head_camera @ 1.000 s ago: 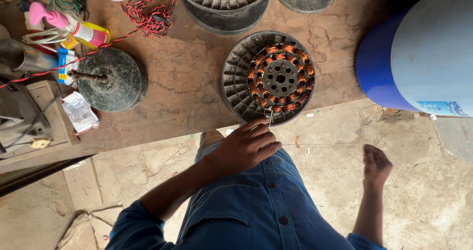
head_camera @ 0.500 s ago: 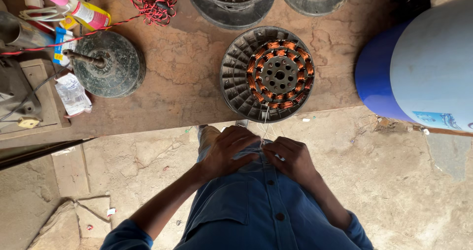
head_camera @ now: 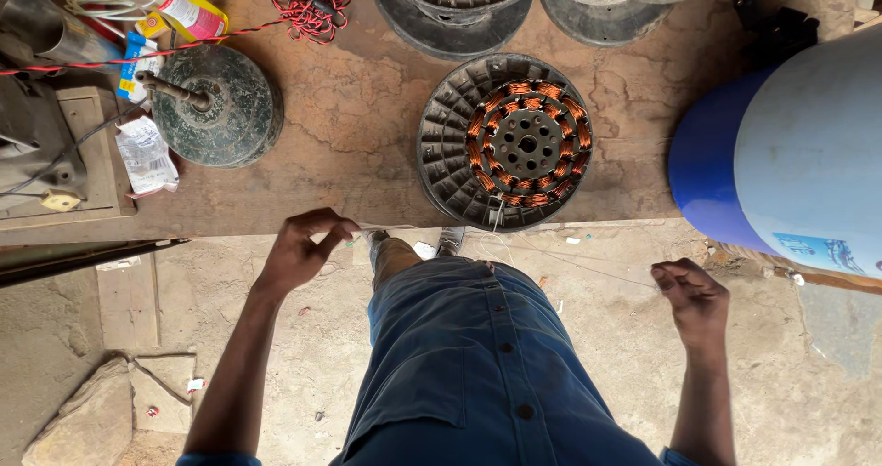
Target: The person ties white string around copper windings on a motor stator to secure the coils. The hands repeatedly wrap and knot the string around different sections of the stator while standing at a workbench.
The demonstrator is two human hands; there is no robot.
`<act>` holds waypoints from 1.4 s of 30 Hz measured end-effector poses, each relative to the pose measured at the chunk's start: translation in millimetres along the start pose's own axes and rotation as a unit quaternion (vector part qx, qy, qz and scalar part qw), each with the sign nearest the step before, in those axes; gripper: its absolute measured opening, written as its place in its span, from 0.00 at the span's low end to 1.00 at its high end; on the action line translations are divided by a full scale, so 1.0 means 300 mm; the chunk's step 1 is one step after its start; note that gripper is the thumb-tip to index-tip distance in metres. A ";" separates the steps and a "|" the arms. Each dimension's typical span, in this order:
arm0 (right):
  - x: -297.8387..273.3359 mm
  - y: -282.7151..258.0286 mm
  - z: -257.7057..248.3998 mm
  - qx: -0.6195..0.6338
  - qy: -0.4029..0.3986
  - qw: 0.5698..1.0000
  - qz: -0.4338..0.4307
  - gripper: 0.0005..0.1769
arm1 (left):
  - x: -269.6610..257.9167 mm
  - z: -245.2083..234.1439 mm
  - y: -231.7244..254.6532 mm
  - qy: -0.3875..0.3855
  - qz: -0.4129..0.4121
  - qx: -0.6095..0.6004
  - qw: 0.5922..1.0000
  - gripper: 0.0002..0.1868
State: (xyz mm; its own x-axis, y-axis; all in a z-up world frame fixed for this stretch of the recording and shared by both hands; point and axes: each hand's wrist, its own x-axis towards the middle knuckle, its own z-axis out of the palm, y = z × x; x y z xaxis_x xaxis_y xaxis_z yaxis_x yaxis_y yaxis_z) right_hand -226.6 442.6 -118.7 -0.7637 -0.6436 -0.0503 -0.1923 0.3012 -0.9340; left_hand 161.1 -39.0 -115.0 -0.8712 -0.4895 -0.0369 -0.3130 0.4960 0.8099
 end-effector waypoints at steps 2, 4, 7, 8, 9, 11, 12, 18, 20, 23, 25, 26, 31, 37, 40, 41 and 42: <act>0.029 -0.022 -0.015 -0.081 0.018 0.996 -0.029 0.08 | 0.024 0.004 0.029 0.094 -0.054 0.261 0.959 0.11; 0.062 -0.091 0.072 -0.091 -0.022 0.994 -0.058 0.07 | 0.038 0.063 0.124 0.191 0.010 0.264 0.945 0.18; 0.073 -0.252 0.292 -0.111 -0.135 0.977 -0.126 0.09 | 0.063 0.214 0.325 0.195 0.134 0.204 0.950 0.08; 0.065 -0.311 0.365 -0.095 -0.163 0.969 -0.158 0.09 | 0.043 0.249 0.390 0.173 0.195 0.111 0.959 0.13; 0.055 -0.368 0.427 -0.079 -0.192 0.960 -0.189 0.09 | 0.037 0.285 0.444 0.115 0.212 0.045 0.969 0.18; 0.055 -0.456 0.512 -0.066 -0.249 0.935 -0.243 0.10 | 0.043 0.332 0.499 0.040 0.235 -0.034 0.971 0.27; 0.061 -0.477 0.536 -0.063 -0.246 0.940 -0.229 0.10 | 0.050 0.359 0.505 0.021 0.246 -0.055 0.967 0.30; 0.113 -0.316 0.389 -0.068 -0.204 0.969 -0.122 0.07 | 0.015 0.311 0.247 -0.101 0.154 -0.196 0.963 0.04; 0.124 -0.211 0.270 -0.072 -0.171 0.979 -0.079 0.07 | -0.039 0.148 0.122 0.017 0.219 -0.188 0.957 0.16; 0.138 -0.115 0.121 -0.063 -0.075 0.994 -0.043 0.07 | -0.052 -0.218 -0.049 0.291 0.075 -0.001 0.954 0.13; 0.172 -0.111 0.104 -0.062 -0.060 0.995 -0.057 0.08 | -0.086 -0.385 -0.057 0.449 -0.092 0.256 0.851 0.11; 0.167 -0.138 0.104 -0.069 -0.071 0.993 -0.069 0.08 | -0.095 -0.404 -0.026 0.448 -0.091 0.364 0.811 0.11; 0.156 -0.405 0.316 -0.095 -0.189 0.964 -0.161 0.09 | 0.040 -0.075 0.315 0.303 0.132 0.199 0.923 0.13; 0.128 -0.600 0.470 -0.074 -0.241 0.920 -0.301 0.10 | 0.042 0.328 0.572 -0.072 0.239 -0.115 0.962 0.29; 0.149 -0.522 0.424 -0.042 -0.232 0.943 -0.236 0.10 | 0.020 0.325 0.493 -0.088 0.236 -0.116 0.961 0.10; 0.153 -0.475 0.393 -0.028 -0.235 0.949 -0.207 0.10 | 0.012 0.282 0.438 -0.058 0.247 -0.132 0.958 0.11; 0.149 -0.422 0.357 -0.017 -0.214 0.961 -0.174 0.09 | 0.004 0.230 0.381 -0.041 0.193 -0.207 0.958 0.12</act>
State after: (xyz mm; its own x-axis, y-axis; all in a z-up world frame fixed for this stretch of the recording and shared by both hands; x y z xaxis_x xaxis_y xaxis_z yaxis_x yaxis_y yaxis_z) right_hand -170.4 300.4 -40.5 -0.3279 -0.9376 0.1158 -0.4159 0.0333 -0.9088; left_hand 98.2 66.7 -62.9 -0.9241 -0.2597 0.2804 0.2013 0.2929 0.9347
